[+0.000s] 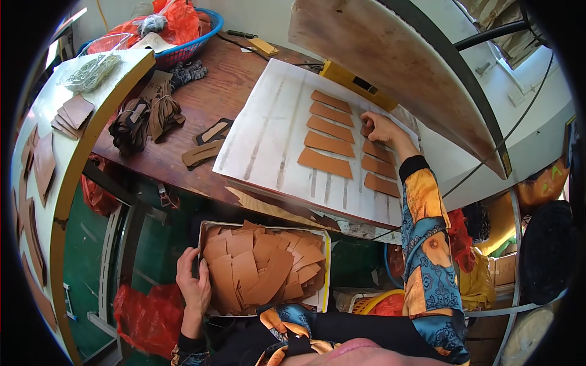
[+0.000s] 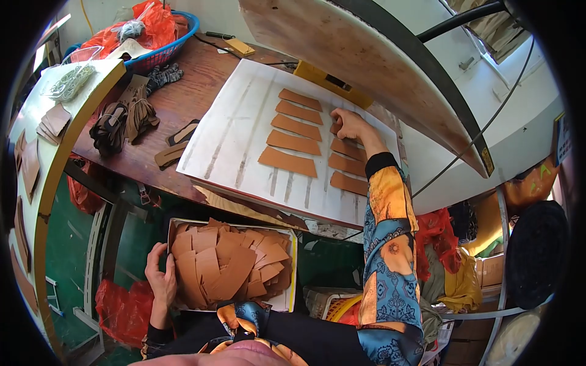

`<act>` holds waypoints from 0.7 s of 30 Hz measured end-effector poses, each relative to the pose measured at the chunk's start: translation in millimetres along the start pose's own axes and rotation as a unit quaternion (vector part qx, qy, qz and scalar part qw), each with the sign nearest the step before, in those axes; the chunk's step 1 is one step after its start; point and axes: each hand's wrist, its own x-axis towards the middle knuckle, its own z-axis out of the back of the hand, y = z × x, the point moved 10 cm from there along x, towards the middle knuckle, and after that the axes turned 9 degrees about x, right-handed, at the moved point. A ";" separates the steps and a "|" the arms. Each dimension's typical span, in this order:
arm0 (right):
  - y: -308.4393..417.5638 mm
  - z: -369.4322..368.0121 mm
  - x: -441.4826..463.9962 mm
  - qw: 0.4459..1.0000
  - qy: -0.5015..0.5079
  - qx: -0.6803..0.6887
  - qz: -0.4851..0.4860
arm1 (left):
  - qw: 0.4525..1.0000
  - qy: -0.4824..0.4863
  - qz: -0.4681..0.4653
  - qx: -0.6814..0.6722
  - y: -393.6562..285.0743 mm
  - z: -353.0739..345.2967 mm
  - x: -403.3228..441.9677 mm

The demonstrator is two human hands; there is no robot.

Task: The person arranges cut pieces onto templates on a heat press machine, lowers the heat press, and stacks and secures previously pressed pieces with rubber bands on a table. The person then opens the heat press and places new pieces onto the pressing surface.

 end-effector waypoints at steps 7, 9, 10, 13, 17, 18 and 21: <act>-3.4 2.3 3.9 0.999 0.005 0.030 0.028 | 1.000 0.004 0.009 -0.005 2.3 -2.3 0.7; -6.7 10.9 2.3 0.998 -0.007 0.057 0.029 | 1.000 0.003 0.014 -0.006 3.5 -1.2 0.8; -9.8 18.2 1.2 0.996 -0.022 0.079 0.024 | 1.000 0.002 0.016 -0.006 4.1 -0.9 1.1; -30.4 36.2 4.3 0.995 -0.066 0.071 -0.014 | 1.000 -0.001 0.022 -0.007 8.8 -0.7 -0.1; -40.9 44.9 9.0 0.990 -0.136 0.002 -0.024 | 0.999 0.006 0.027 -0.016 10.5 -3.1 0.2; -39.0 44.5 11.1 0.990 -0.141 -0.011 -0.007 | 0.999 0.007 0.031 -0.023 10.5 -3.8 0.5; -30.9 42.8 21.6 0.989 -0.142 -0.032 0.033 | 0.999 0.005 0.035 -0.024 10.8 -3.8 1.5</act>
